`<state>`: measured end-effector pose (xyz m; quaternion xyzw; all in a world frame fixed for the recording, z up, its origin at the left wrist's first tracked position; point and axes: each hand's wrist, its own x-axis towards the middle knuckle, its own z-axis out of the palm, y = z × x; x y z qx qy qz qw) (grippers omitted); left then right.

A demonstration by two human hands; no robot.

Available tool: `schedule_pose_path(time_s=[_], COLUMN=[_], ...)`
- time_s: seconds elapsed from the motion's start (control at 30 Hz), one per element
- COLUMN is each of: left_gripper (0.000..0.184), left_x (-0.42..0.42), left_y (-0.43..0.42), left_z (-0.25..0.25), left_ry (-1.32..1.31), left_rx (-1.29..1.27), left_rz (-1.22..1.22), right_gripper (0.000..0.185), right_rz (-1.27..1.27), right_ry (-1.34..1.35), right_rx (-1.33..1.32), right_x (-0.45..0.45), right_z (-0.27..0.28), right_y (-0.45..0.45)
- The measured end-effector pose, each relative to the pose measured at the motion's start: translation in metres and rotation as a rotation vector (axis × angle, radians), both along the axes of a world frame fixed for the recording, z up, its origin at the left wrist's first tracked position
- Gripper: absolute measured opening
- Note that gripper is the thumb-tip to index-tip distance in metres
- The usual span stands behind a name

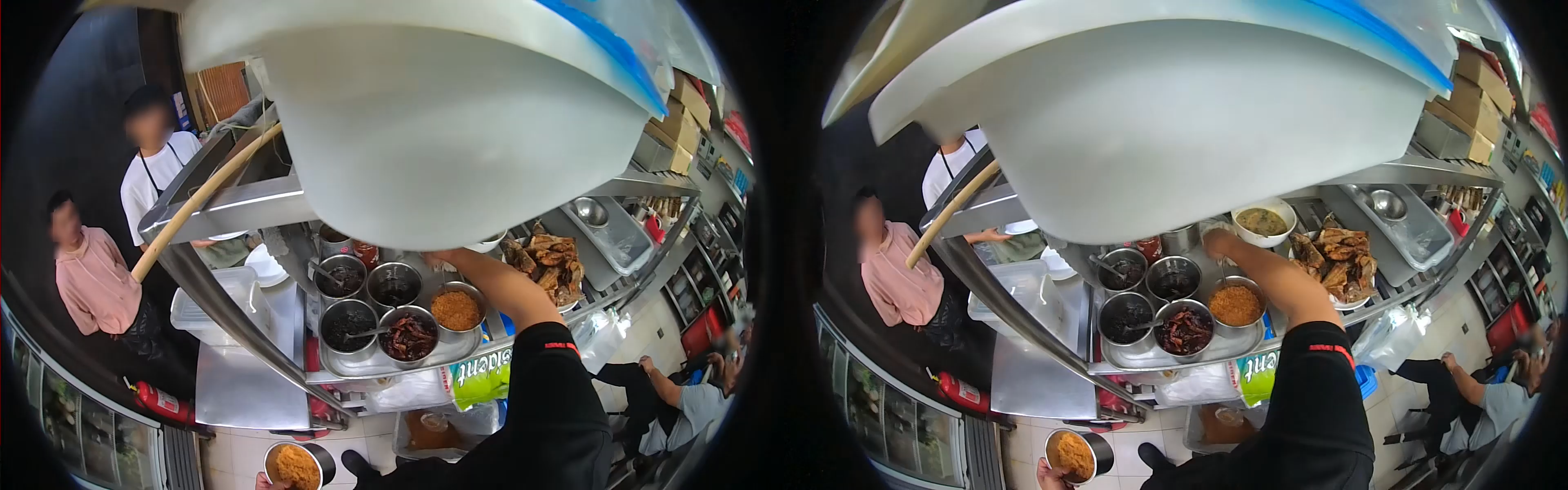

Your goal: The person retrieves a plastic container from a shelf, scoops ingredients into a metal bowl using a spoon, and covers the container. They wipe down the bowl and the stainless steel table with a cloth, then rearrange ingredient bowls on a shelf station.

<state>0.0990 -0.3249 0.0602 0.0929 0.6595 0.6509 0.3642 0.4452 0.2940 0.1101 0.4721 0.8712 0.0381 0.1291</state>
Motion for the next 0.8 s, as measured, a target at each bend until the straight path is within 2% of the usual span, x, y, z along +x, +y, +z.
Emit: schedule_pose_path(time_s=[0.03,0.07,0.1,0.17,0.2,0.23,0.3,0.33,0.37,0.4,0.43,0.5,0.57,0.6,0.63,0.7,0.8], left_gripper=[0.053,0.043,0.043,0.031,0.035,0.035,0.028,0.028,0.029,0.029,0.029,0.028,0.023,0.022,0.024,0.021,0.013], left_x=[0.0,0.004,0.008,0.02,0.008,0.013,0.027,0.019,0.01,0.028,0.046,0.051,0.068,0.093,0.091,0.133,0.167], left_y=[0.004,0.008,0.016,0.036,0.043,0.046,0.042,0.048,0.056,0.066,0.081,0.107,0.138,0.157,0.18,0.229,0.319], left_z=[0.0,0.002,0.005,0.009,0.009,0.015,0.03,0.023,0.018,0.055,0.094,0.13,0.169,0.2,0.197,0.229,0.23], left_ry=[-0.011,0.024,0.014,-0.009,-0.012,-0.007,-0.042,-0.042,-0.039,-0.035,-0.03,-0.005,0.08,0.101,0.149,0.071,0.162], left_rx=[0.021,0.006,0.01,0.154,-0.042,-0.037,0.097,0.083,0.072,0.129,0.187,0.289,0.319,0.357,0.482,0.467,0.468], left_rz=[-0.039,-0.08,-0.088,-0.157,-0.312,-0.319,-0.201,-0.223,-0.245,-0.271,-0.298,-0.369,-0.467,-0.454,-0.552,-0.526,-0.666], right_gripper=[0.023,0.022,0.022,0.021,0.02,0.02,0.026,0.026,0.023,0.021,0.021,0.019,0.019,0.02,0.02,0.02,0.03], right_rz=[0.071,0.165,0.157,0.462,0.801,0.796,0.471,0.466,0.28,0.094,0.09,0.136,-0.031,-0.12,-0.207,-0.127,-0.209], right_ry=[-0.064,0.028,0.019,0.534,0.604,0.606,0.292,0.306,0.135,-0.034,-0.016,-0.182,-0.028,0.079,0.183,0.419,0.716], right_rx=[-0.012,-0.138,-0.135,-0.39,-0.368,-0.359,-0.48,-0.486,-0.438,-0.387,-0.389,0.101,0.157,0.165,0.17,0.394,0.519], right_x=[0.003,0.01,0.019,0.041,0.045,0.054,0.063,0.063,0.049,0.042,0.044,0.052,0.077,0.084,0.089,0.123,0.143], right_z=[-0.003,0.031,0.028,0.021,0.018,0.008,-0.002,-0.001,0.037,0.064,0.069,0.08,0.084,0.104,0.128,0.121,0.136], right_y=[-0.005,-0.043,-0.047,-0.061,-0.065,-0.053,-0.048,-0.055,-0.085,-0.103,-0.106,-0.108,-0.113,-0.141,-0.178,-0.222,-0.341])
